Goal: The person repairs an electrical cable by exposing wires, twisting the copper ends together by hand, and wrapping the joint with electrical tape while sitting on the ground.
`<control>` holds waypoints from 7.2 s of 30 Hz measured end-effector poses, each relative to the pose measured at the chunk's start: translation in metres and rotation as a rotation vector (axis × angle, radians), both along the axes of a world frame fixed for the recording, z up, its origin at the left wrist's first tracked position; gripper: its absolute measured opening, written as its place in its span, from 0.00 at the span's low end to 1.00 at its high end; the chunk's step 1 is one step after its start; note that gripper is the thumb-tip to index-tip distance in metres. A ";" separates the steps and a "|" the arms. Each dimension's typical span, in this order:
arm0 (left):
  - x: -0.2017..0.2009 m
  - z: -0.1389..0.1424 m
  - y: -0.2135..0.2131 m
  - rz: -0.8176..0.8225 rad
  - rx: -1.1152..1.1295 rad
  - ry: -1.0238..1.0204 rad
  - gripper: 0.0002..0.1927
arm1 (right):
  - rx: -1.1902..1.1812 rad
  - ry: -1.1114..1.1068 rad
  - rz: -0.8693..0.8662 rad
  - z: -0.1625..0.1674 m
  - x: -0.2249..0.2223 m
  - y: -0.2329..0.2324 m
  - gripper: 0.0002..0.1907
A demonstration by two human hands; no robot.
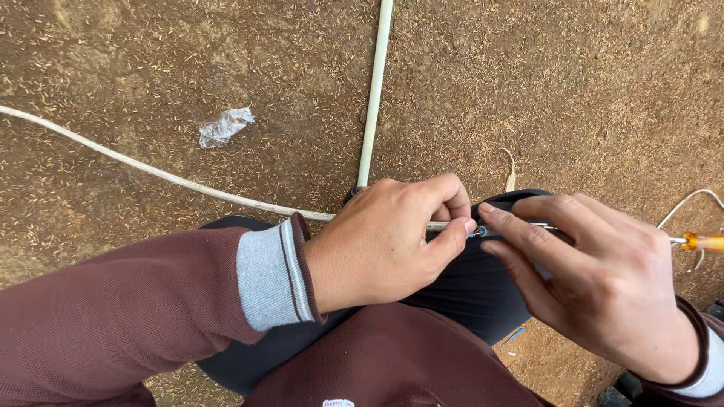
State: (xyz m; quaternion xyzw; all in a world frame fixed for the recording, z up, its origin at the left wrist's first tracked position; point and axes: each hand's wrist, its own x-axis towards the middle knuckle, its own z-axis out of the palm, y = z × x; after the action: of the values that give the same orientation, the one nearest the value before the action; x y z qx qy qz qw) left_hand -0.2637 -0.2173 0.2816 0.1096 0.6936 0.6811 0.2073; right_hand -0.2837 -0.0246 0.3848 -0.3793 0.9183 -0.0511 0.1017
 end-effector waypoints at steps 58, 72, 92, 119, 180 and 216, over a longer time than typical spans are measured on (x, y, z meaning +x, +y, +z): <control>0.003 -0.001 0.006 -0.060 -0.085 0.035 0.09 | 0.140 -0.478 -0.250 -0.009 -0.019 0.033 0.14; 0.015 -0.007 0.008 -0.006 -0.056 0.248 0.08 | 0.355 -0.572 -0.416 -0.008 -0.015 0.023 0.12; 0.016 -0.006 0.006 -0.063 -0.078 0.283 0.08 | 0.326 -0.571 -0.331 -0.006 -0.012 0.025 0.07; 0.022 -0.010 0.007 -0.011 -0.114 0.460 0.09 | 0.412 -0.527 -0.229 -0.006 -0.016 0.007 0.06; 0.062 0.008 -0.013 0.026 -0.455 0.567 0.09 | -0.089 -0.217 0.118 -0.057 0.014 0.059 0.39; 0.064 -0.001 -0.021 0.038 -0.502 0.506 0.07 | -0.410 -0.221 0.189 -0.090 0.009 0.026 0.25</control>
State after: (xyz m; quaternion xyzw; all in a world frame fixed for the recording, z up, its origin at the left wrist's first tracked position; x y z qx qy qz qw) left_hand -0.1995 -0.2379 0.2805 0.2075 0.8707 0.4445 0.0370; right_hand -0.2747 0.0012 0.2943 -0.4681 0.8325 -0.2679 0.1268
